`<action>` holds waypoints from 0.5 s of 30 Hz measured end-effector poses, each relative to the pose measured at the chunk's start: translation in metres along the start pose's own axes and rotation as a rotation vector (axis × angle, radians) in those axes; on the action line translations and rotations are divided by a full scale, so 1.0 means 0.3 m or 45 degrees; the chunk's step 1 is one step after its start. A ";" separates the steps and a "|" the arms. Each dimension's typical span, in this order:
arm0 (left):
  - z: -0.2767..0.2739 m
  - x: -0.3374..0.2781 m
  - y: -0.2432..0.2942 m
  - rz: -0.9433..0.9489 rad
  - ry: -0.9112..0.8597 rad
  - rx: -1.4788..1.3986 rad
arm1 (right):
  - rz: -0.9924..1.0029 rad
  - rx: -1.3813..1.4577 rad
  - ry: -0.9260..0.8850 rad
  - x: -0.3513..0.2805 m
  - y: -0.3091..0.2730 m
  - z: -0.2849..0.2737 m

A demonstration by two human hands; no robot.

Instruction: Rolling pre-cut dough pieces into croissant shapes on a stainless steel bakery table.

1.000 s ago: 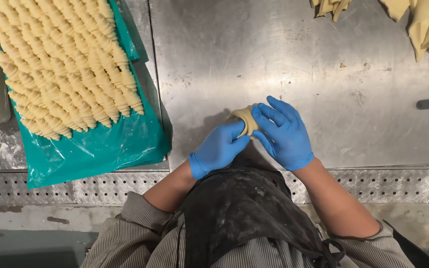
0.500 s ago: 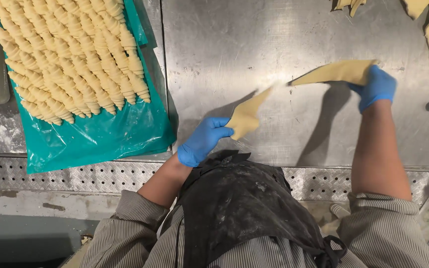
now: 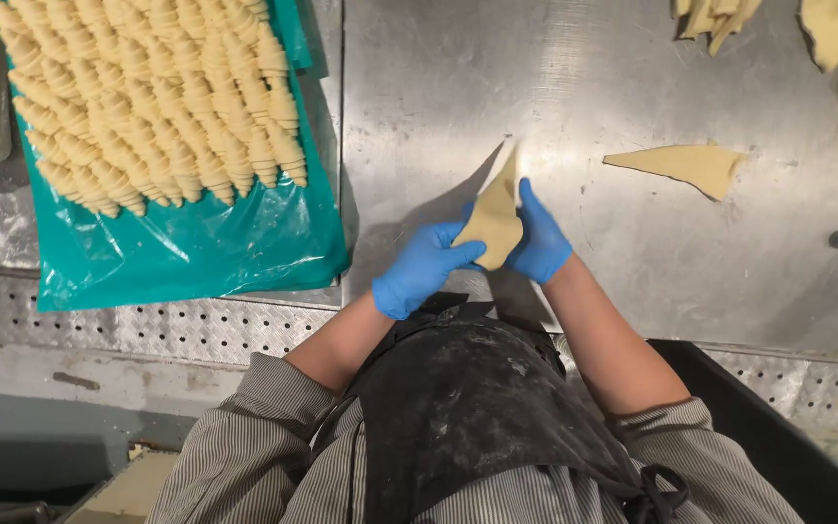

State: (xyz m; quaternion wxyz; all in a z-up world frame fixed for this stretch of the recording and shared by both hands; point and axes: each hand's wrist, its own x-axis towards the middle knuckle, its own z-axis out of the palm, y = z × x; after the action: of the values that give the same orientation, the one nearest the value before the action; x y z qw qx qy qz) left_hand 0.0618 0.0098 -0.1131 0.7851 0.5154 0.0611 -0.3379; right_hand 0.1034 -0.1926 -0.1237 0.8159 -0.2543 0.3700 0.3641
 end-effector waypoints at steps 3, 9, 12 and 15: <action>-0.065 0.004 -0.164 -0.145 0.005 -0.156 | -0.241 -0.206 -0.473 0.119 -0.054 -0.122; -0.244 -0.001 -0.451 -0.025 0.329 0.316 | -0.366 -0.627 0.025 -0.017 -0.050 0.097; -0.264 -0.029 -0.368 0.048 0.495 0.362 | -0.254 -0.620 0.101 -0.061 0.006 0.051; -0.237 -0.045 -0.255 0.107 0.694 0.474 | -0.116 -0.640 -0.004 -0.064 0.087 -0.043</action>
State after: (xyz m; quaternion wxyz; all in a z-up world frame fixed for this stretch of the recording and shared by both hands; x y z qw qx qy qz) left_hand 0.0239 0.0581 -0.1986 0.6456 0.7235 0.1847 -0.1602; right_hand 0.0688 -0.1935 -0.1199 0.7433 -0.4650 0.2548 0.4079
